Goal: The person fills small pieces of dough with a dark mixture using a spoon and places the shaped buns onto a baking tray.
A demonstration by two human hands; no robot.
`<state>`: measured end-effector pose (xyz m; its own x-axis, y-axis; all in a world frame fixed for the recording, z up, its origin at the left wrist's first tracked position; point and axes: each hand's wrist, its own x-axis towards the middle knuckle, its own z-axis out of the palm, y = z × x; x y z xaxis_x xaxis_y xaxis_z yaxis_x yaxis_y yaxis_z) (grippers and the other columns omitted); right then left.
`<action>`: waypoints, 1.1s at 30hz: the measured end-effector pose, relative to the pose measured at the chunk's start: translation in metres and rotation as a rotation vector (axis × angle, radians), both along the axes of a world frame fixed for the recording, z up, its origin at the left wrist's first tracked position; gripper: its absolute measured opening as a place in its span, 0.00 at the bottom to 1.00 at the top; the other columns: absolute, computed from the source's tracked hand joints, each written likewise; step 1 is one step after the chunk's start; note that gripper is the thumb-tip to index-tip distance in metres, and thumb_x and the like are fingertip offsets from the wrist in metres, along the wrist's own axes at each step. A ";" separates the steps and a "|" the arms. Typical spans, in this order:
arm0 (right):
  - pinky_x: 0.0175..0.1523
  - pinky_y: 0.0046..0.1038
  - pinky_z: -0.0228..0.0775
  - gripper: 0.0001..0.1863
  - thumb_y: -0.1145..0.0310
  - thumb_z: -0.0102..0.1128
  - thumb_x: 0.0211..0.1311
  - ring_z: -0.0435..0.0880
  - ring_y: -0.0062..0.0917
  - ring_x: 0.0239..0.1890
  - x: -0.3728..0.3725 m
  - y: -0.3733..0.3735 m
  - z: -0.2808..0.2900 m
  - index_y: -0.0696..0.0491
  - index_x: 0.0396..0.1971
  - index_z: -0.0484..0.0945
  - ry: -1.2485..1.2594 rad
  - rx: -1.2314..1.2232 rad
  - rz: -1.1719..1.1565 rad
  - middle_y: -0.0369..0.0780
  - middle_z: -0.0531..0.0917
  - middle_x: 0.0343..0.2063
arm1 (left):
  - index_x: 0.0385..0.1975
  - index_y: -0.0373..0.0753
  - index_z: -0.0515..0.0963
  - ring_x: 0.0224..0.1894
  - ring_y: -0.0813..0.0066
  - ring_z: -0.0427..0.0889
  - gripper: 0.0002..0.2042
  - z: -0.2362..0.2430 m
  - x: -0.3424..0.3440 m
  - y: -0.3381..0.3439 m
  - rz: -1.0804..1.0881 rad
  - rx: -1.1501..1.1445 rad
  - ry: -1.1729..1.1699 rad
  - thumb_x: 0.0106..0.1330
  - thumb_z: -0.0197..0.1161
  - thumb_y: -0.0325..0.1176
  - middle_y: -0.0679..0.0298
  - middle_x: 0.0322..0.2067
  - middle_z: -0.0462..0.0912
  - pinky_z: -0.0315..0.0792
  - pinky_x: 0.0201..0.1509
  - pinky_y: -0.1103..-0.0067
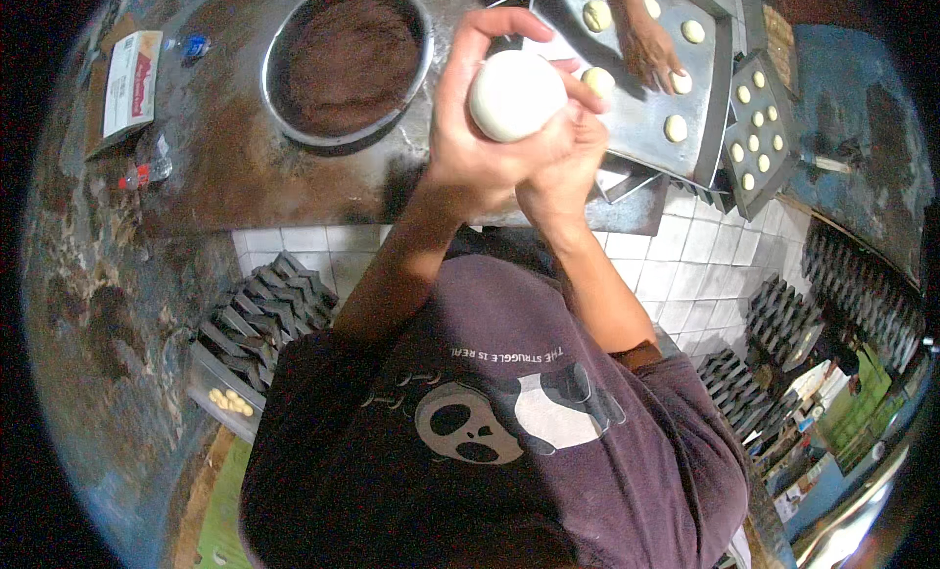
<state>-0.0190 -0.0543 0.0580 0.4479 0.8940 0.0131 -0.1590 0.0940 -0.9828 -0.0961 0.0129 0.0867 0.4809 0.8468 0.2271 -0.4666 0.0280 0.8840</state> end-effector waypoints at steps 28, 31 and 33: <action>0.79 0.45 0.51 0.44 0.44 0.55 0.71 0.57 0.46 0.76 0.281 -0.032 -0.193 0.65 0.72 0.58 -1.649 -0.235 0.616 0.55 0.60 0.73 | 0.74 0.42 0.56 0.29 0.75 0.76 0.45 -0.161 0.010 -0.011 -0.020 0.212 0.966 0.57 0.75 0.30 0.58 0.42 0.79 0.78 0.40 0.75; 0.80 0.46 0.45 0.46 0.43 0.52 0.73 0.50 0.47 0.79 0.282 -0.030 -0.197 0.67 0.73 0.54 -1.592 -0.288 0.680 0.57 0.55 0.75 | 0.73 0.40 0.58 0.23 0.80 0.73 0.44 -0.167 -0.010 -0.014 0.134 0.334 0.998 0.56 0.75 0.25 0.61 0.41 0.79 0.75 0.32 0.82; 0.79 0.43 0.52 0.41 0.45 0.54 0.73 0.57 0.46 0.77 0.288 -0.029 -0.204 0.62 0.72 0.59 -1.541 -0.273 0.652 0.55 0.60 0.73 | 0.72 0.41 0.59 0.21 0.83 0.72 0.43 -0.170 -0.015 -0.020 0.171 0.291 0.976 0.55 0.75 0.24 0.62 0.41 0.79 0.73 0.30 0.83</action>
<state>0.2692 -0.0831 -0.1464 -0.2496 0.9608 -0.1210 0.9495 0.2182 -0.2256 -0.1111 -0.0070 -0.0835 0.4438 0.8961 0.0093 0.4801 -0.2465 0.8419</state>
